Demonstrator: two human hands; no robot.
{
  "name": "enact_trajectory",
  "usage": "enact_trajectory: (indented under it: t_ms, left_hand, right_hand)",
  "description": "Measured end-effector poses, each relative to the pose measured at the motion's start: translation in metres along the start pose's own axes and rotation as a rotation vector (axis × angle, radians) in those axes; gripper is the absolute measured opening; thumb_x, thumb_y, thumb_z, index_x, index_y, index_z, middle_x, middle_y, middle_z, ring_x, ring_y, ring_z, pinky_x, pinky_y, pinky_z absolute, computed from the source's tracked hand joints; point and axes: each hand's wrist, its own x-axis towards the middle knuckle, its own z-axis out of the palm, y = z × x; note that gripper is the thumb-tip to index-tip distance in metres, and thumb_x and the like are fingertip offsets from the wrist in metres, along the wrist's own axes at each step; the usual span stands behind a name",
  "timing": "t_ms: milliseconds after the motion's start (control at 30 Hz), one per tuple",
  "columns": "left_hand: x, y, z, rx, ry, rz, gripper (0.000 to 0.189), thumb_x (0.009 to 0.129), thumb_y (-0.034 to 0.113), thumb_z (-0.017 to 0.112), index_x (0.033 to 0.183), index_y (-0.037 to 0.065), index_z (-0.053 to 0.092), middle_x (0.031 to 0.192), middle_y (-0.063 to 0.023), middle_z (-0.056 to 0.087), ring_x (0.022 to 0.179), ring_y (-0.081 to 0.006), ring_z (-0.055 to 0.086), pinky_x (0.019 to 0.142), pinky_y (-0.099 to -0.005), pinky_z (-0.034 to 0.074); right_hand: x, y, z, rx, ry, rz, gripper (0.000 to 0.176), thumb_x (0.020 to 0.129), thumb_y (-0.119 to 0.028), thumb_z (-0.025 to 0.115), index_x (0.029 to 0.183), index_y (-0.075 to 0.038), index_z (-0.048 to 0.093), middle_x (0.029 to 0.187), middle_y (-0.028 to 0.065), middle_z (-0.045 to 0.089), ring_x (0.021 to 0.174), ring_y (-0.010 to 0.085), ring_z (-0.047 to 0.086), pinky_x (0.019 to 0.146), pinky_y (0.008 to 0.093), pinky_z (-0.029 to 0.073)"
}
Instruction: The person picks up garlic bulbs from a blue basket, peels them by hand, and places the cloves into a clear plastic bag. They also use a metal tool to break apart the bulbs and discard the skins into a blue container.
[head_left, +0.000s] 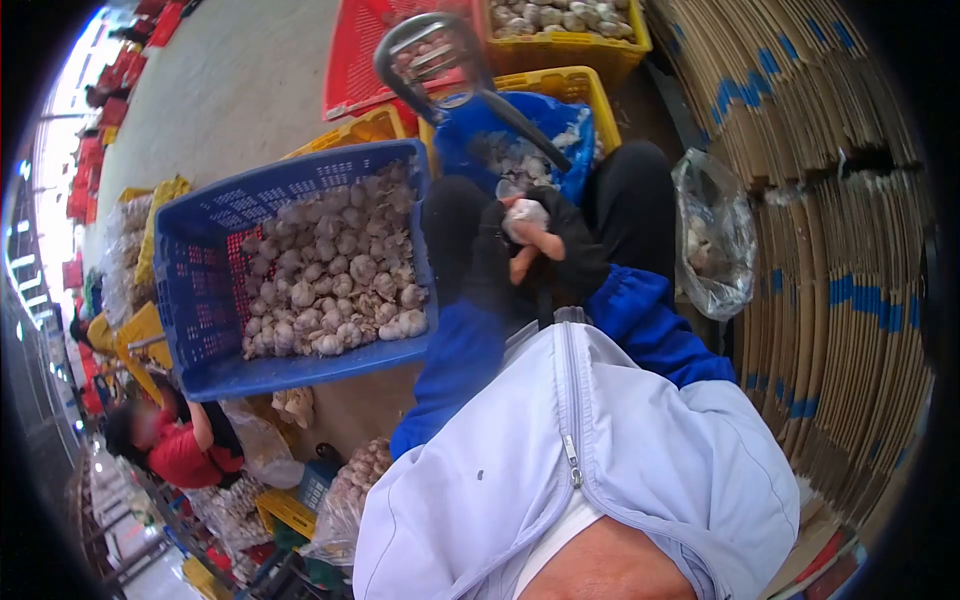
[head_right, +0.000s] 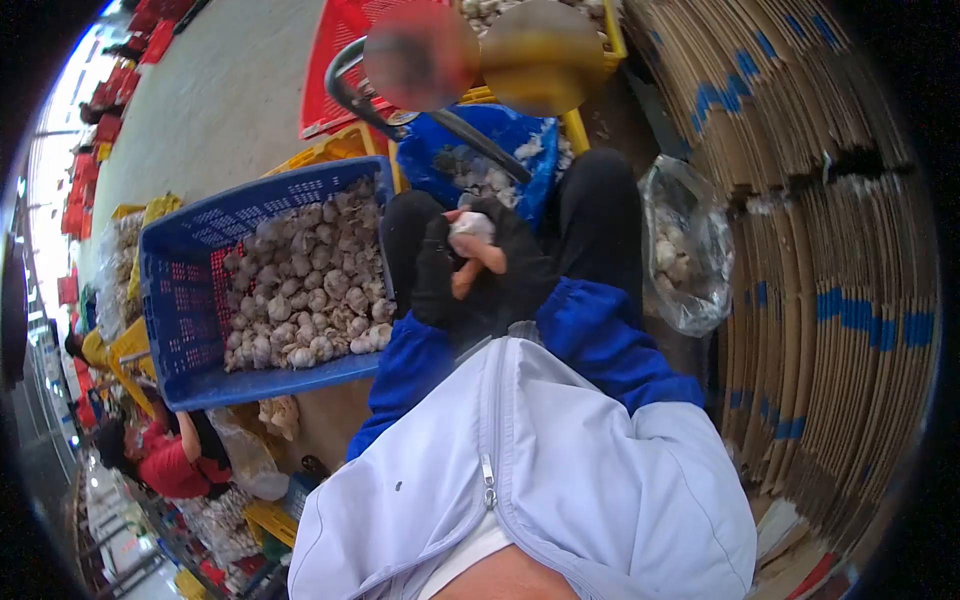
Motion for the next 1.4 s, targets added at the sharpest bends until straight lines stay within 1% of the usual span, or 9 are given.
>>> enact_trajectory:
  t_ms: [167,300,367,500,700,867,1133,1267,1400]
  left_hand:
    - [-0.015,0.028,-0.026,0.829,-0.043,-0.031,0.040,0.072,0.022,0.067,0.105,0.007,0.050,0.075,-0.0129,0.058,0.060,-0.0245,0.058,0.059,-0.0328,0.046]
    - [-0.016,-0.015,-0.119,0.863,0.374,0.142,0.027,0.071,0.021,0.066,0.090,0.005,0.057,0.073,-0.0119,0.059,0.063,-0.0270,0.058,0.058,-0.0340,0.045]
    - [-0.026,-0.043,-0.180,1.195,0.380,0.083,0.023,0.069,0.021,0.065,0.083,0.005,0.058,0.075,-0.0129,0.059,0.069,-0.0295,0.058,0.064,-0.0362,0.046]
    - [-0.027,-0.086,-0.263,1.689,0.532,0.032,0.024,0.068,0.024,0.065,0.081,0.004,0.058,0.077,-0.0141,0.059,0.073,-0.0312,0.058,0.067,-0.0381,0.046]
    - [-0.012,-0.106,-0.318,1.620,0.695,-0.479,0.028,0.068,0.027,0.064,0.082,0.004,0.057,0.079,-0.0153,0.059,0.076,-0.0323,0.057,0.069,-0.0392,0.046]
    - [-0.018,-0.102,-0.335,1.891,0.511,-0.319,0.037,0.072,0.035,0.059,0.092,0.004,0.058,0.085,-0.0149,0.059,0.080,-0.0281,0.057,0.070,-0.0375,0.046]
    - [-0.005,-0.053,-0.270,0.766,0.255,-0.460,0.033,0.081,0.033,0.050,0.098,0.006,0.058,0.090,-0.0073,0.060,0.078,-0.0158,0.058,0.066,-0.0305,0.045]
    - [0.024,-0.077,-0.225,0.000,0.162,-0.064,0.036,0.088,0.033,0.044,0.104,0.003,0.055,0.094,-0.0014,0.057,0.080,-0.0102,0.053,0.071,-0.0236,0.043]
    - [0.058,-0.094,-0.186,0.005,0.139,0.030,0.025,0.084,0.020,0.054,0.103,0.004,0.055,0.091,-0.0018,0.057,0.078,-0.0087,0.053,0.067,-0.0206,0.043]
  right_hand:
    - [0.002,0.046,-0.054,-0.353,0.288,-0.247,0.027,0.077,-0.009,0.062,0.101,-0.004,0.053,0.088,0.0063,0.057,0.078,0.0147,0.056,0.071,0.0262,0.047]
    - [-0.020,0.055,-0.227,-0.796,0.400,-0.556,0.029,0.077,-0.005,0.061,0.105,-0.002,0.052,0.097,0.0068,0.056,0.087,0.0148,0.054,0.079,0.0249,0.044]
    - [-0.052,-0.016,-0.190,-0.704,0.635,-0.220,0.032,0.077,-0.010,0.061,0.105,0.001,0.050,0.099,0.0096,0.053,0.092,0.0177,0.051,0.081,0.0286,0.041]
    - [-0.070,0.001,-0.271,-1.153,0.754,-0.281,0.034,0.078,-0.014,0.061,0.108,-0.002,0.050,0.104,0.0082,0.053,0.092,0.0162,0.051,0.080,0.0290,0.041]
    - [-0.048,-0.017,-0.173,-0.822,0.685,-0.372,0.020,0.083,-0.008,0.054,0.102,-0.003,0.055,0.096,0.0041,0.057,0.087,0.0120,0.052,0.079,0.0260,0.041]
    - [-0.029,-0.023,-0.112,-0.853,0.531,-0.365,0.019,0.080,-0.004,0.056,0.099,-0.004,0.055,0.089,0.0050,0.058,0.081,0.0136,0.054,0.074,0.0270,0.043]
    - [0.012,-0.008,-0.066,-1.106,0.377,-0.374,0.035,0.077,-0.009,0.060,0.110,-0.006,0.050,0.095,0.0137,0.058,0.085,0.0239,0.057,0.078,0.0312,0.043]
    - [0.056,0.021,-0.059,-1.011,0.363,-0.309,0.046,0.078,-0.016,0.059,0.119,-0.005,0.042,0.099,0.0185,0.057,0.092,0.0332,0.056,0.080,0.0369,0.042]
    - [0.085,0.042,-0.064,-1.151,0.193,-0.209,0.045,0.079,-0.030,0.055,0.117,-0.006,0.045,0.103,0.0219,0.055,0.090,0.0362,0.055,0.079,0.0390,0.042]
